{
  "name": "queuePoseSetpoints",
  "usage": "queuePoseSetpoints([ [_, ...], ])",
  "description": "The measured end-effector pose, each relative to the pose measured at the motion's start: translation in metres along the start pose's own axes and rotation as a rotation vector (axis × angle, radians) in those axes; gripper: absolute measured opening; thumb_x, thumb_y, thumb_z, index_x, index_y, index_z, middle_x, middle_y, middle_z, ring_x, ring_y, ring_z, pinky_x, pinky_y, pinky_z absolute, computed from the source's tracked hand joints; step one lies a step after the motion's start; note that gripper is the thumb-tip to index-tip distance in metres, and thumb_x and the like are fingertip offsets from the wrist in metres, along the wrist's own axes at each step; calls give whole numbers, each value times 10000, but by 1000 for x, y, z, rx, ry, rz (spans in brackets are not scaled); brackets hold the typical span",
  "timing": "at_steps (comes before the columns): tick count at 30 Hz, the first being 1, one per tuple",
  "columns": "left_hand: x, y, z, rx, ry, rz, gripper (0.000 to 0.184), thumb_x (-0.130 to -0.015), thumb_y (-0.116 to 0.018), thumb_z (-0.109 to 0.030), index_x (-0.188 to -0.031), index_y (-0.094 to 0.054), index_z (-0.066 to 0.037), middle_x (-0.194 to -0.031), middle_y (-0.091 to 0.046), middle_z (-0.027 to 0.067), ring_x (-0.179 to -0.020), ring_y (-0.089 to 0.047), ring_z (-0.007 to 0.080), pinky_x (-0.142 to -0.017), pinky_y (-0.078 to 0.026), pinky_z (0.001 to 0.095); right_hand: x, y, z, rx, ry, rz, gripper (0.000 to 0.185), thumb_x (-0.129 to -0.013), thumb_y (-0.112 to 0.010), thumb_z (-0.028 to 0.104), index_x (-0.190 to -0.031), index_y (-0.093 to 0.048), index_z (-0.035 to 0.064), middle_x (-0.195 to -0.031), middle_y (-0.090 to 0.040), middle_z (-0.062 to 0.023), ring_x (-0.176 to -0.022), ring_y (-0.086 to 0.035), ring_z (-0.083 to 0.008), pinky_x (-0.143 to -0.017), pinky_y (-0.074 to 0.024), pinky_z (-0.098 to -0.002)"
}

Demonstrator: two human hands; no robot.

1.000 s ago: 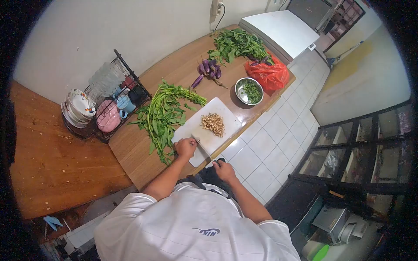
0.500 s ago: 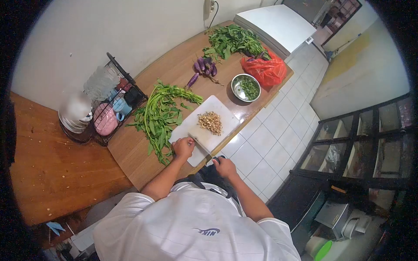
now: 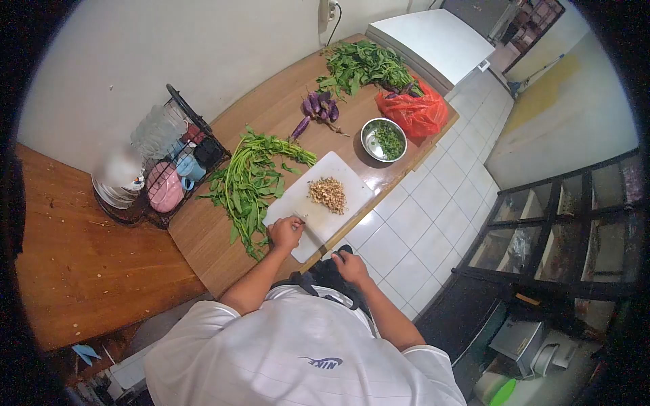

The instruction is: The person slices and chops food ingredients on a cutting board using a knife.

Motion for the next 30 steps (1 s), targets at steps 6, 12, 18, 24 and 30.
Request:
queuePoseSetpoints([
  [6,2,0,0,-16,4,-28,99,-801,-787,-282,-890,-776,-241,-847,-772,-88,-957,-689,210,-863,-412,445,-1,-1,3,188,26,-23,504,-1027,-565,513,-975,-714,35,-870,-719,-256,-856,-695,-464,-771,-546,-533],
  [12,3,6,-6,60,12,12,63,-807,-790,-276,-852,-776,-234,-865,-771,-71,-938,-691,224,-857,-421,459,-14,4,28,167,-23,-106,535,-1036,-517,553,-1006,-713,56,-909,-726,-260,-920,-699,-467,-819,-551,-553],
  [18,8,3,-3,65,-16,-61,94,-807,-805,-261,-837,-748,-193,-823,-742,-37,-920,-654,241,-863,-395,439,-3,6,10,81,33,3,496,-1028,-560,507,-975,-716,39,-842,-711,-255,-829,-693,-461,-752,-541,-532],
  [24,8,2,-1,49,-30,-91,88,-763,-789,-212,-832,-742,-181,-863,-741,-34,-939,-647,244,-882,-404,446,5,1,1,132,12,33,545,-1030,-517,563,-991,-705,53,-904,-729,-250,-901,-702,-461,-810,-547,-552],
  [30,9,7,-6,26,-25,-75,90,-776,-802,-232,-834,-751,-186,-864,-738,-31,-931,-649,246,-879,-416,443,-4,2,22,300,0,6,491,-1039,-517,525,-1033,-706,72,-901,-731,-244,-892,-709,-453,-791,-560,-556],
])
Point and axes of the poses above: each hand's wrist, its own x-axis away from the middle knuckle, its own y-axis out of the back of the hand, z = x × y, the point moved 3 cm from there along -x, towards the middle knuckle
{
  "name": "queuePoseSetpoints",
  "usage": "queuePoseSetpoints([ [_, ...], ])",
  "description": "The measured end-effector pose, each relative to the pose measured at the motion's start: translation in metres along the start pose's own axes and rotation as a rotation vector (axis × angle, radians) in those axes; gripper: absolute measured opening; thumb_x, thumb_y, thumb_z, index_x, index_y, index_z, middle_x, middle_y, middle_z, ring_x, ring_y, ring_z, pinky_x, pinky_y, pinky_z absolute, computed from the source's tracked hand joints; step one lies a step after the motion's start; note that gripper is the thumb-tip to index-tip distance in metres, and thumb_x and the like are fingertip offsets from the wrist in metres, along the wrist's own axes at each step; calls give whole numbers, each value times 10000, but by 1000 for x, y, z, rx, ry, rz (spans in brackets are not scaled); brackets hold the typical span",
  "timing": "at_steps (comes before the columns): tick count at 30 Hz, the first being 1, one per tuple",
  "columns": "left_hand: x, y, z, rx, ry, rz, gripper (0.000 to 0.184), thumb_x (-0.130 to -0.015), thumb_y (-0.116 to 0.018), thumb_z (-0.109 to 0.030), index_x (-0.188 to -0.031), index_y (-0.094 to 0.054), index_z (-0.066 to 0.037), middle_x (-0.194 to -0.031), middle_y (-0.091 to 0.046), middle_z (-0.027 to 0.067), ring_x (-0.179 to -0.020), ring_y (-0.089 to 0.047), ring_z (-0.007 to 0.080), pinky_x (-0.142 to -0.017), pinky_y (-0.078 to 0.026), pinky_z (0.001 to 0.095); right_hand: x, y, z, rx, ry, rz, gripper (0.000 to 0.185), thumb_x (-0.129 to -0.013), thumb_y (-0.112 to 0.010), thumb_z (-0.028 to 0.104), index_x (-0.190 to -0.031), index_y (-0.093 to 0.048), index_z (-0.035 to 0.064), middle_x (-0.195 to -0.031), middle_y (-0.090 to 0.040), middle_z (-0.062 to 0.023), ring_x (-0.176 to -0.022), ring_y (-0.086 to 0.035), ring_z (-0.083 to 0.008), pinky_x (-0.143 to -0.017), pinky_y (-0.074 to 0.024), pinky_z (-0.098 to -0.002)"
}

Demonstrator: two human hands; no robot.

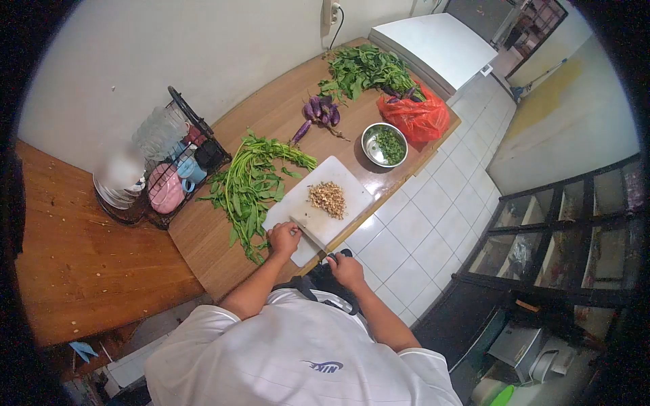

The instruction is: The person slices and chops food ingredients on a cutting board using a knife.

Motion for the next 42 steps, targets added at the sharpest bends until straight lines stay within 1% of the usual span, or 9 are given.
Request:
queuePoseSetpoints([
  [3,1,7,-5,8,-1,4,92,-792,-817,-258,-812,-759,-189,-867,-738,-30,-926,-650,246,-874,-420,445,-3,-3,2,-74,-25,-124,503,-1035,-522,534,-1026,-700,64,-889,-727,-248,-891,-707,-458,-790,-555,-559],
  [9,3,11,-2,8,-13,53,114,-814,-804,-297,-858,-799,-192,-910,-739,5,-970,-661,267,-891,-450,481,6,-8,-19,-230,-1,7,534,-1027,-534,552,-1020,-712,49,-890,-718,-269,-883,-696,-478,-796,-541,-559],
  [19,6,4,2,-20,-57,-27,88,-780,-831,-255,-835,-806,-191,-905,-733,-24,-954,-653,252,-868,-433,454,7,4,-11,-164,10,58,526,-1027,-535,551,-1023,-717,58,-932,-727,-261,-924,-699,-460,-818,-544,-551],
  [21,7,5,2,-32,-58,-21,82,-789,-831,-261,-835,-808,-197,-898,-732,-25,-948,-651,251,-869,-430,451,0,5,-7,-39,10,27,520,-1029,-530,549,-1018,-721,65,-944,-729,-257,-935,-698,-457,-828,-546,-549],
  [25,8,6,1,11,-66,-32,82,-816,-826,-284,-837,-814,-207,-898,-736,-29,-963,-650,243,-881,-429,449,-9,1,-2,-100,24,-118,502,-1030,-554,518,-1012,-714,43,-859,-713,-263,-854,-690,-474,-773,-544,-540],
  [27,11,6,3,25,-72,-37,85,-823,-824,-292,-839,-816,-209,-903,-738,-30,-971,-651,241,-889,-429,448,-13,-3,-7,-236,25,-102,507,-1029,-560,521,-999,-714,39,-860,-707,-270,-852,-688,-475,-768,-540,-539],
  [34,12,5,5,17,-35,-53,93,-800,-826,-277,-812,-797,-189,-908,-740,-17,-983,-652,249,-906,-429,451,12,-6,-22,-192,52,30,518,-1025,-565,529,-983,-713,35,-862,-707,-269,-853,-690,-470,-768,-540,-536],
  [37,10,3,7,-1,-22,-43,83,-793,-821,-267,-811,-796,-190,-903,-737,-16,-986,-652,252,-910,-428,456,16,-6,-19,-127,-1,65,514,-1028,-531,550,-1043,-715,70,-905,-724,-254,-909,-696,-464,-808,-547,-549],
  [42,9,5,4,12,-13,-33,92,-791,-815,-283,-827,-803,-199,-892,-734,-19,-974,-656,254,-918,-428,457,5,3,2,-35,9,-71,530,-1022,-547,550,-1002,-709,46,-868,-720,-251,-861,-697,-459,-775,-547,-540],
])
Point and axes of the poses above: each hand's wrist, its own x-axis away from the middle knuckle, its own y-axis out of the back of the hand, z = x × y, the point moved 3 cm from there along -x, towards the middle knuckle
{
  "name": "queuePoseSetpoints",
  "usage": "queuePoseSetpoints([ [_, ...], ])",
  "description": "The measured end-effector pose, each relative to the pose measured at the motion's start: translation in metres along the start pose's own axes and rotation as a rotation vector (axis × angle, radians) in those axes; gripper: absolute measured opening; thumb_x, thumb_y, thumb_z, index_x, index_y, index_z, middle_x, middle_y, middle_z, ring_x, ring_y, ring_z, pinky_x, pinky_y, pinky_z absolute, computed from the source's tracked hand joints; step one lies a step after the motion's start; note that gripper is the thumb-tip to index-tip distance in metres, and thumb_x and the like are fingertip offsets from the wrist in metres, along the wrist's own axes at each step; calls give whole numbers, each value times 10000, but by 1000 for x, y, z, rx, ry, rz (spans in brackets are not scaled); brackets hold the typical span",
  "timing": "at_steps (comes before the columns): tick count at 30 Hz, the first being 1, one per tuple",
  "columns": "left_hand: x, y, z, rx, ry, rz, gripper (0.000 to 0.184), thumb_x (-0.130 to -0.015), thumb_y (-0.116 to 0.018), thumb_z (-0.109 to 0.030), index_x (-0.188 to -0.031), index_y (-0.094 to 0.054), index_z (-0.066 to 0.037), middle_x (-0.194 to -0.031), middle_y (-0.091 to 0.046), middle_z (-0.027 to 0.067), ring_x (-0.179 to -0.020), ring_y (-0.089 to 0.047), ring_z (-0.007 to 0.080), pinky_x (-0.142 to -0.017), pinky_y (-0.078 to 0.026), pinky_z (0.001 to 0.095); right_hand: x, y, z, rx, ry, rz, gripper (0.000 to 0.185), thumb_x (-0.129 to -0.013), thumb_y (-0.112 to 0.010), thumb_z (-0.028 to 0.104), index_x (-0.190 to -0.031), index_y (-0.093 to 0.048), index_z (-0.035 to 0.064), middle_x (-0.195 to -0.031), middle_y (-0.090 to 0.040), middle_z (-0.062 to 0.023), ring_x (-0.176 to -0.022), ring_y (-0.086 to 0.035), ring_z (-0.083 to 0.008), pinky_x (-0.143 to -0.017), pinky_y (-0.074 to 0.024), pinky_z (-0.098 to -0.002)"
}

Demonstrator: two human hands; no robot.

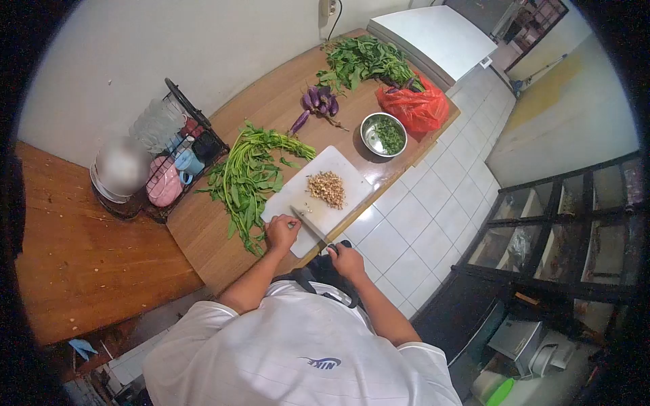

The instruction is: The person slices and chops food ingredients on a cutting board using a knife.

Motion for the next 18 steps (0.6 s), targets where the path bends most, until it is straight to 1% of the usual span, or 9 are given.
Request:
queuePoseSetpoints([
  [1,-1,-1,1,8,6,6,97,-794,-811,-288,-834,-805,-200,-888,-732,-18,-969,-657,256,-918,-429,458,-4,-1,1,-3,3,-1,530,-1022,-547,550,-1002,-709,46,-868,-720,-251,-861,-697,-459,-775,-547,-540],
  [3,0,-1,2,12,12,8,103,-796,-807,-294,-842,-807,-201,-884,-731,-18,-965,-658,258,-918,-431,459,-10,-4,4,-123,-7,-42,525,-1026,-548,540,-990,-707,40,-870,-716,-257,-860,-696,-462,-774,-542,-543],
  [6,-1,0,3,47,33,-6,84,-773,-834,-269,-796,-791,-199,-870,-726,-25,-980,-649,246,-904,-423,442,-7,-6,-1,-223,56,-5,517,-1028,-555,526,-978,-704,33,-870,-711,-264,-859,-691,-470,-772,-538,-543],
  [7,-1,0,4,24,29,3,83,-773,-833,-266,-800,-793,-199,-872,-727,-23,-979,-650,247,-907,-425,445,-4,-7,-3,-224,55,-8,517,-1028,-555,526,-978,-704,33,-870,-711,-264,-859,-691,-470,-772,-538,-543],
  [9,0,-2,7,5,24,19,81,-772,-833,-263,-804,-795,-199,-874,-728,-21,-978,-651,248,-911,-427,448,6,-12,-11,-159,37,69,510,-1029,-565,511,-960,-704,25,-867,-704,-275,-861,-684,-480,-773,-533,-543],
  [12,-1,-5,8,-9,13,8,87,-766,-834,-261,-806,-795,-194,-877,-731,-14,-971,-654,253,-899,-432,455,13,-18,-17,-182,48,51,516,-1024,-571,512,-950,-706,19,-859,-700,-280,-856,-679,-483,-773,-531,-545],
  [14,-2,-2,7,-3,6,22,98,-774,-792,-256,-837,-797,-180,-887,-744,2,-964,-673,274,-888,-441,471,13,-17,-16,-167,24,54,517,-1024,-571,512,-947,-704,18,-856,-699,-282,-856,-679,-483,-773,-531,-546],
  [16,-1,-2,6,-2,13,28,102,-773,-794,-257,-839,-798,-179,-884,-744,3,-958,-674,277,-887,-443,474,11,-20,-16,-156,3,53,519,-1024,-570,512,-943,-703,17,-853,-699,-284,-856,-679,-484,-772,-531,-547],
  [18,-3,-1,6,0,18,30,106,-772,-796,-258,-842,-799,-178,-880,-744,4,-953,-675,279,-886,-444,476,6,-20,-12,-154,26,53,527,-1024,-563,521,-948,-701,18,-850,-700,-279,-859,-680,-483,-774,-533,-547],
])
Point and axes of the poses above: each hand's wrist, its own x-axis away from the middle knuckle, its own y-axis out of the back of the hand, z = x × y, the point moved 3 cm from there along -x, towards the middle knuckle
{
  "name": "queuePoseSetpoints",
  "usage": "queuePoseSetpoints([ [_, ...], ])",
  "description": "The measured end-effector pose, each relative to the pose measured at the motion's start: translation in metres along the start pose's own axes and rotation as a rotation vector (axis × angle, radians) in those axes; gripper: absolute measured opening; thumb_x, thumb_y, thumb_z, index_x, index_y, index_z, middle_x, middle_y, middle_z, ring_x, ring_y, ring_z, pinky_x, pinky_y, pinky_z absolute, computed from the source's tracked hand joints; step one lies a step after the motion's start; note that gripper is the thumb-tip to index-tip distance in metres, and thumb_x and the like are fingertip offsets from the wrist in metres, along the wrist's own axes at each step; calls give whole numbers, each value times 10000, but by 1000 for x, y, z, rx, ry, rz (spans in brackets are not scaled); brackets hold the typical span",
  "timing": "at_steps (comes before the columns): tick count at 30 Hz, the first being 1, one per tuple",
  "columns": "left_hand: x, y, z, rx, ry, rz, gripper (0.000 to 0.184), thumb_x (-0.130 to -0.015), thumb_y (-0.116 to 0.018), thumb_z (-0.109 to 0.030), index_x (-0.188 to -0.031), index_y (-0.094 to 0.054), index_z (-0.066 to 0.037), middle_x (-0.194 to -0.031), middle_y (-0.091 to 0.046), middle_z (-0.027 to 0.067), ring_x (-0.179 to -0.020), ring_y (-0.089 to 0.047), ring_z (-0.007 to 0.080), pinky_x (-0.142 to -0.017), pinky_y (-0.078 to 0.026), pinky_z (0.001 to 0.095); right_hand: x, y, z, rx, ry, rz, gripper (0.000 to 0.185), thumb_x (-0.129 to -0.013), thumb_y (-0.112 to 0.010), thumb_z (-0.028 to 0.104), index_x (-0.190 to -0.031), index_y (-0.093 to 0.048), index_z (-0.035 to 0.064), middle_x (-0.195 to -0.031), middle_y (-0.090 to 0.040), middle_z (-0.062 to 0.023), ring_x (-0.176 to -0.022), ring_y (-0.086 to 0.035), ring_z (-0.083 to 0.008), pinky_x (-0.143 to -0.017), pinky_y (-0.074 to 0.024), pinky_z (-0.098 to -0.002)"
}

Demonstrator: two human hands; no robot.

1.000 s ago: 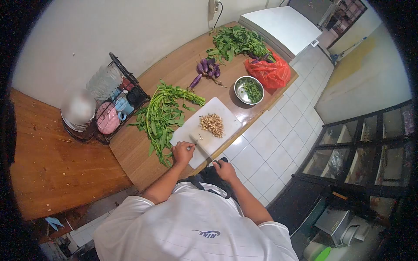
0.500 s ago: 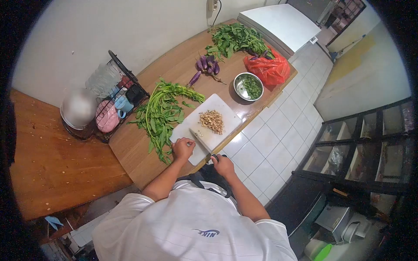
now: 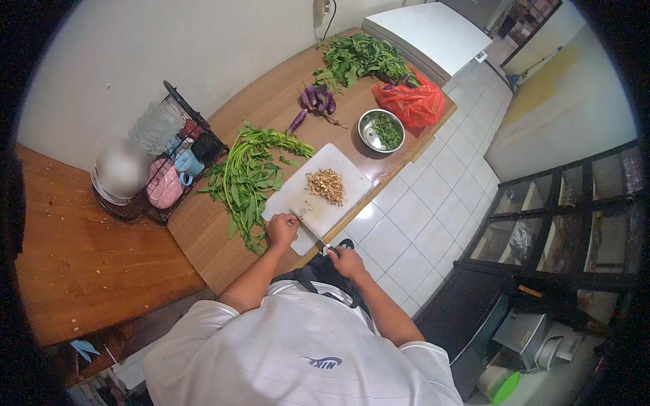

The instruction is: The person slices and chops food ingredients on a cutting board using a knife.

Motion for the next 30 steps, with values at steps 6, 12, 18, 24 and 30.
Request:
queuePoseSetpoints([
  [6,4,1,-2,-36,-53,-23,109,-789,-784,-247,-877,-810,-188,-915,-748,0,-979,-668,277,-895,-448,480,-8,12,21,113,-49,-21,512,-1028,-532,538,-1024,-715,59,-908,-723,-274,-930,-699,-470,-823,-550,-556],
  [12,8,0,-4,-14,-28,-46,74,-792,-782,-234,-849,-797,-190,-914,-742,-10,-1021,-651,264,-910,-430,496,-2,4,10,-43,48,-28,552,-1029,-546,546,-955,-700,22,-845,-700,-278,-852,-683,-485,-757,-532,-553],
  [18,7,-1,-2,-38,22,-16,81,-780,-789,-238,-831,-788,-175,-889,-731,-7,-1026,-646,251,-918,-421,489,16,-1,3,-34,-63,53,534,-1030,-528,538,-1004,-715,38,-923,-726,-264,-917,-695,-468,-820,-539,-551],
  [24,5,1,-3,-26,45,-21,85,-760,-794,-248,-808,-790,-177,-860,-727,-3,-999,-656,251,-892,-445,488,16,1,7,-4,-30,-4,538,-1024,-565,540,-967,-704,23,-842,-711,-263,-831,-690,-472,-747,-537,-544],
  [30,3,4,-6,-30,56,-26,121,-738,-814,-288,-790,-802,-179,-870,-745,8,-981,-665,258,-882,-462,473,17,-3,3,-15,-1,-37,527,-1023,-553,544,-970,-693,39,-831,-711,-254,-824,-692,-471,-743,-539,-556],
])
Point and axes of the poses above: each hand's wrist, its own x-axis away from the middle knuckle, its own y-axis out of the back of the hand, z = x × y, the point moved 3 cm from there along -x, towards the middle knuckle
